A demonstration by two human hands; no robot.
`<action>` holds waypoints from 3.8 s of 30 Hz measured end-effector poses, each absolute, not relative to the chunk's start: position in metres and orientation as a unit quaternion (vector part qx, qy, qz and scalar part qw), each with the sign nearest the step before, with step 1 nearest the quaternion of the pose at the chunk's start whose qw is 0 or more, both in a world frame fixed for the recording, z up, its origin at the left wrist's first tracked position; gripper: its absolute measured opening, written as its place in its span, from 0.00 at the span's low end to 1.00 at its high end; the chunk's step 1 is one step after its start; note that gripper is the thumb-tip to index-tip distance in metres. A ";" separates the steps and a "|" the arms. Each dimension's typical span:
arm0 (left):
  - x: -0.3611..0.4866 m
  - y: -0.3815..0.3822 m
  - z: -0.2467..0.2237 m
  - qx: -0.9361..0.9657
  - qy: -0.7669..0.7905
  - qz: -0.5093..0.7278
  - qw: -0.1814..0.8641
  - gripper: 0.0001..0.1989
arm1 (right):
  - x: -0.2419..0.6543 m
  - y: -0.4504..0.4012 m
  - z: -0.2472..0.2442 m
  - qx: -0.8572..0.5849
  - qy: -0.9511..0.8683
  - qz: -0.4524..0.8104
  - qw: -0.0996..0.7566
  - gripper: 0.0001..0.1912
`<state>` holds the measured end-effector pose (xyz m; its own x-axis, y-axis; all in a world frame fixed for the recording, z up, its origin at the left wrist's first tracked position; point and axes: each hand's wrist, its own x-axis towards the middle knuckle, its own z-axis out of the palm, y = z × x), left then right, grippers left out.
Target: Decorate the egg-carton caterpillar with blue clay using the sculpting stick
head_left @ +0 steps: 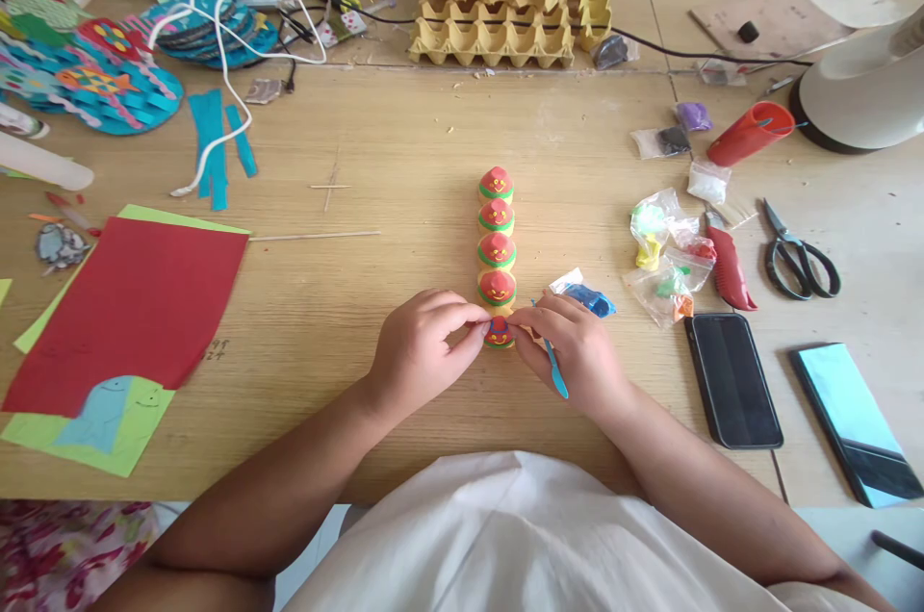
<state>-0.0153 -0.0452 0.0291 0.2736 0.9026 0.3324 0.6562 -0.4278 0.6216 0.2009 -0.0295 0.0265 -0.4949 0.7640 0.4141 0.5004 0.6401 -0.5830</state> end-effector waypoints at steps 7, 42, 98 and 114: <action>-0.015 -0.045 0.029 0.771 0.504 0.341 0.188 0.04 | 0.200 -0.030 0.028 -0.381 -0.837 0.199 0.338 0.05; -0.018 -0.045 0.038 0.771 0.488 0.314 0.263 0.08 | 0.203 -0.028 0.028 -0.406 -0.774 0.350 0.337 0.10; -0.015 -0.053 0.032 0.837 0.452 0.300 0.070 0.13 | 0.205 -0.039 0.027 -0.368 -0.859 0.179 0.308 0.14; -0.018 -0.050 0.032 0.814 0.463 0.326 0.129 0.12 | 0.206 -0.035 0.031 -0.375 -0.833 0.230 0.336 0.15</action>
